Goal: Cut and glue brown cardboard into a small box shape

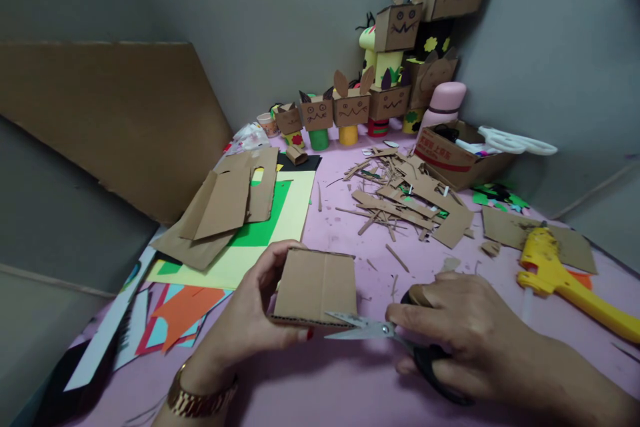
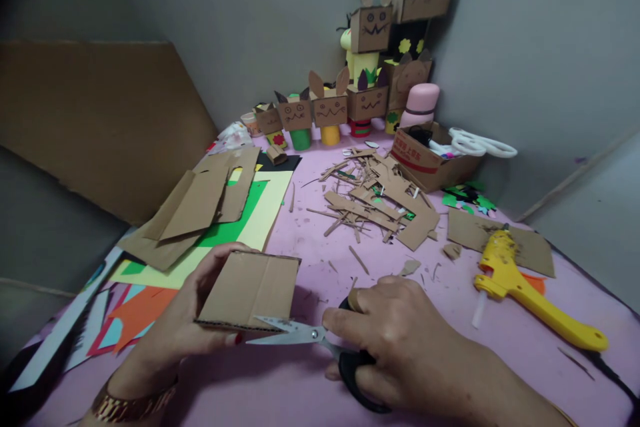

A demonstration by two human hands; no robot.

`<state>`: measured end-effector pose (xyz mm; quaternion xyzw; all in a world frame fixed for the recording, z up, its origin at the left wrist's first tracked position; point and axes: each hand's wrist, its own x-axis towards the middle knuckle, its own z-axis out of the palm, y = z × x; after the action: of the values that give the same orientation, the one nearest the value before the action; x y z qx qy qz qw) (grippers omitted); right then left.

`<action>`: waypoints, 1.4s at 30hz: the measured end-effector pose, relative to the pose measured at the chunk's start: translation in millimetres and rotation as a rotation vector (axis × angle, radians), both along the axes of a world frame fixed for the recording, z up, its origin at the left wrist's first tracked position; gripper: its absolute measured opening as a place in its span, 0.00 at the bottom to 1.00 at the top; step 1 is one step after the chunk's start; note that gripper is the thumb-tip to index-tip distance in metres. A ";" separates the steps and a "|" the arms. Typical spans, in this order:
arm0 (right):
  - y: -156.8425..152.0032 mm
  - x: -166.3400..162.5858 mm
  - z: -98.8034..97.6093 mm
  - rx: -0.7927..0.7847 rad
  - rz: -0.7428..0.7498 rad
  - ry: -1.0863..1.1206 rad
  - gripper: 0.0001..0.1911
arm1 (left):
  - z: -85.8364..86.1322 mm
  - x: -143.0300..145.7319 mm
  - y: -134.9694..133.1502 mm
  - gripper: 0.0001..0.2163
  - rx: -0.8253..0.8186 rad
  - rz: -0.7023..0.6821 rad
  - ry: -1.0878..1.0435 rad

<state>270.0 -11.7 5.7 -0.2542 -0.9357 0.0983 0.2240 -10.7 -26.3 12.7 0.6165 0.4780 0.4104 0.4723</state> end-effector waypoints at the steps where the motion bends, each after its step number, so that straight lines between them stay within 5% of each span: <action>1: -0.2 -0.1 -0.1 0.005 -0.001 0.020 0.08 | 0.5 0.1 0.1 0.33 -0.009 0.000 -0.002; 42: 1.2 -0.4 -7.8 0.289 -0.047 0.029 0.09 | -4.9 6.2 -0.4 0.33 -0.053 -0.026 -0.070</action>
<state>269.6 -10.4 -2.0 -0.2397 -0.9306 -0.0391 0.2738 -4.5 -26.7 7.8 0.5952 0.4637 0.4129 0.5101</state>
